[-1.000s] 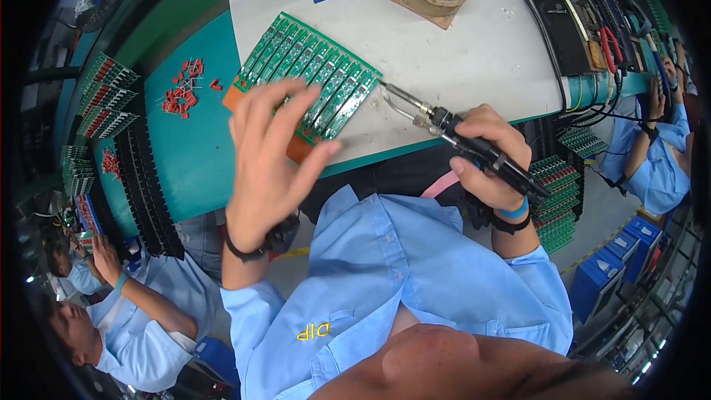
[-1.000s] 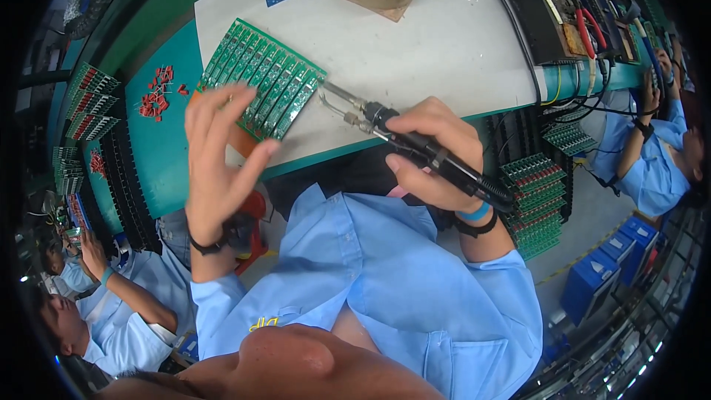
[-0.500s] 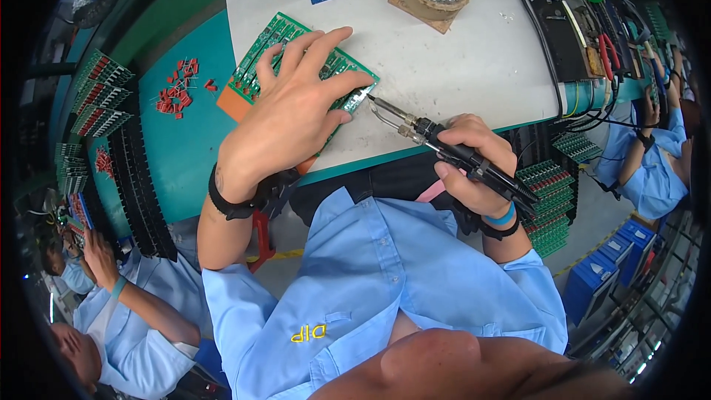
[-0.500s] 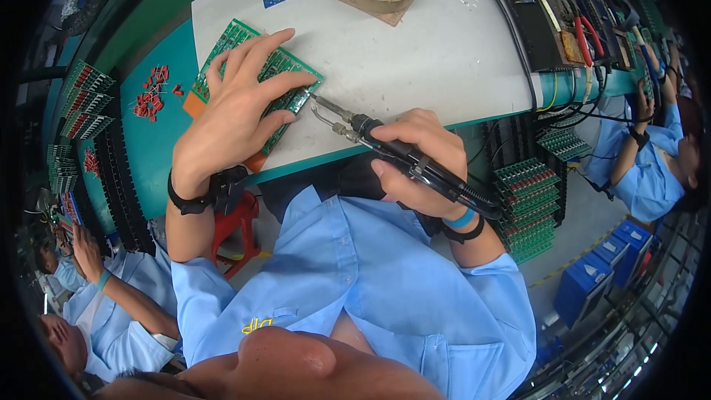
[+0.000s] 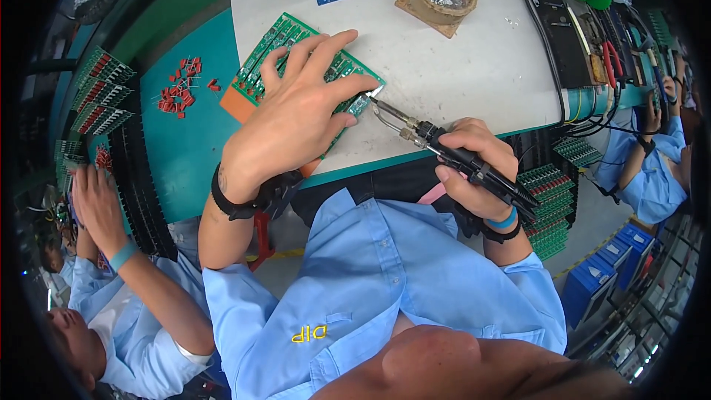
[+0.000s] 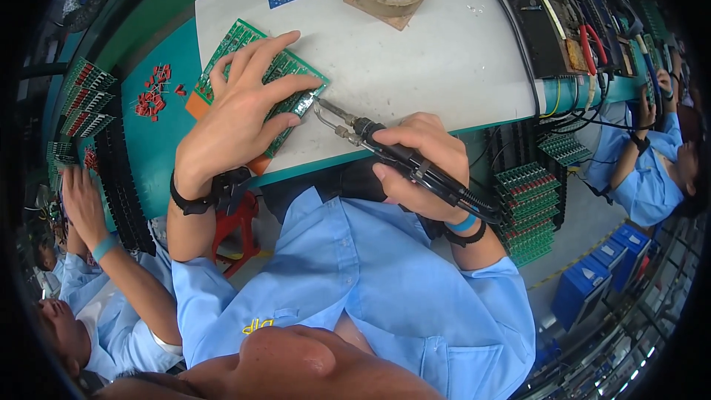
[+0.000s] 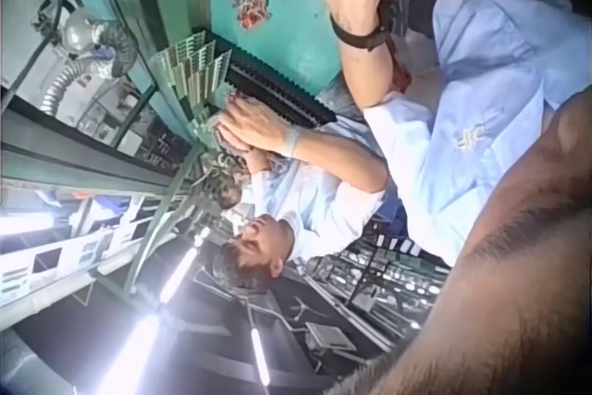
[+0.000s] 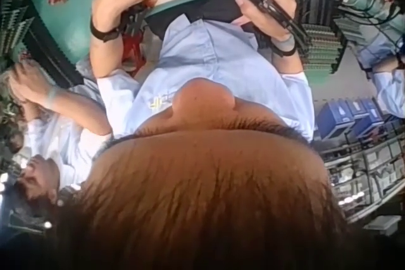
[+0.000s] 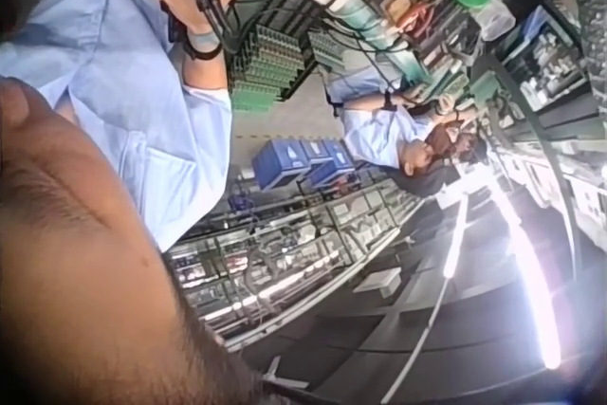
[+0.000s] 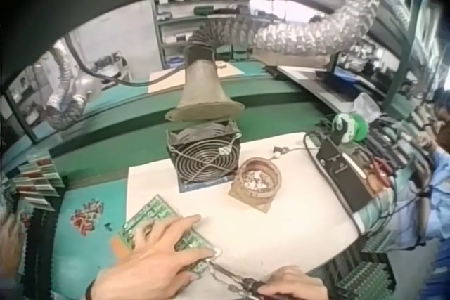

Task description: The person picks up a stack of circuit boards, places them onto a board holder, and covers them with a metal plate. They then flip the assembly over and use a soldering iron to solder components onto the circuit boards.

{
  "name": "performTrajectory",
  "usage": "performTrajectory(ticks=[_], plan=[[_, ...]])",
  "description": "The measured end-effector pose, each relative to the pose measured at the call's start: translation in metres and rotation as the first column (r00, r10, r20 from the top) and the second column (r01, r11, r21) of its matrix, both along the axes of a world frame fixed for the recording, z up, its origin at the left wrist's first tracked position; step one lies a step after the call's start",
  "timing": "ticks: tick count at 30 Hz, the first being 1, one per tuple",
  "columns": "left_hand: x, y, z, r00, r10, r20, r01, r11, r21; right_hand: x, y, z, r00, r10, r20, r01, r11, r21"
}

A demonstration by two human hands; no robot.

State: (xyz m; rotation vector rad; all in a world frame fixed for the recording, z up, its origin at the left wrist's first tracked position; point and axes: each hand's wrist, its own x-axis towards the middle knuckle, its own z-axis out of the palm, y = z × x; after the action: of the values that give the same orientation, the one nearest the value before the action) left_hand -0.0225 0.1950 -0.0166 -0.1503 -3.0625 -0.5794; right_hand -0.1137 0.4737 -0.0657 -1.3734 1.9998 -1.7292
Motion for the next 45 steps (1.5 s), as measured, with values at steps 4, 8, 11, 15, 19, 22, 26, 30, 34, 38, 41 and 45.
performTrajectory(ticks=[4,8,11,15,19,22,26,30,34,38,41,45], plan=[[-0.001,0.001,0.000,1.000,-0.006,-0.004,0.006,1.000,-0.002,0.000,0.000,0.000,1.000,0.000,-0.005,0.000,1.000,-0.002],[-0.001,-0.001,0.000,1.000,-0.008,-0.003,0.008,1.000,-0.002,0.000,0.002,-0.001,1.000,-0.005,0.018,0.006,1.000,-0.015],[-0.001,-0.004,0.001,1.000,-0.013,-0.003,0.013,1.000,0.009,-0.002,0.007,0.001,0.999,-0.016,0.052,0.017,0.999,-0.034],[0.003,-0.008,0.002,0.998,-0.023,-0.052,0.025,0.998,0.052,-0.011,0.012,0.011,0.980,-0.114,0.163,0.112,0.993,0.021],[0.028,0.001,0.010,0.991,0.058,-0.119,-0.033,0.979,0.203,-0.023,-0.019,0.013,0.946,-0.297,0.129,0.313,0.941,-0.126],[0.059,0.016,0.006,0.976,0.166,-0.140,-0.122,0.953,0.278,-0.043,-0.019,-0.006,0.909,-0.406,0.090,0.401,0.913,0.073],[0.091,0.030,-0.011,0.923,0.341,-0.181,-0.306,0.932,0.193,-0.039,-0.009,-0.019,0.908,-0.364,0.209,0.381,0.923,-0.050],[0.098,0.028,-0.036,0.893,0.355,-0.276,-0.341,0.935,0.098,-0.041,-0.017,-0.019,0.914,-0.323,0.245,0.347,0.936,-0.063],[0.096,0.023,-0.036,0.904,0.318,-0.287,-0.314,0.948,0.061,-0.039,-0.014,-0.024,0.920,-0.329,0.214,0.348,0.936,-0.054],[0.104,0.006,-0.030,0.919,0.305,-0.251,-0.310,0.951,0.021,-0.037,-0.016,-0.018,0.923,-0.313,0.222,0.330,0.943,-0.041],[0.109,-0.009,-0.027,0.904,0.343,-0.256,-0.369,0.927,-0.062,-0.024,-0.011,0.002,0.930,-0.288,0.228,0.294,0.956,0.009],[0.112,-0.023,-0.027,0.880,0.400,-0.255,-0.427,0.903,-0.055,-0.006,-0.005,0.012,0.974,-0.144,0.175,0.150,0.989,-0.017]])
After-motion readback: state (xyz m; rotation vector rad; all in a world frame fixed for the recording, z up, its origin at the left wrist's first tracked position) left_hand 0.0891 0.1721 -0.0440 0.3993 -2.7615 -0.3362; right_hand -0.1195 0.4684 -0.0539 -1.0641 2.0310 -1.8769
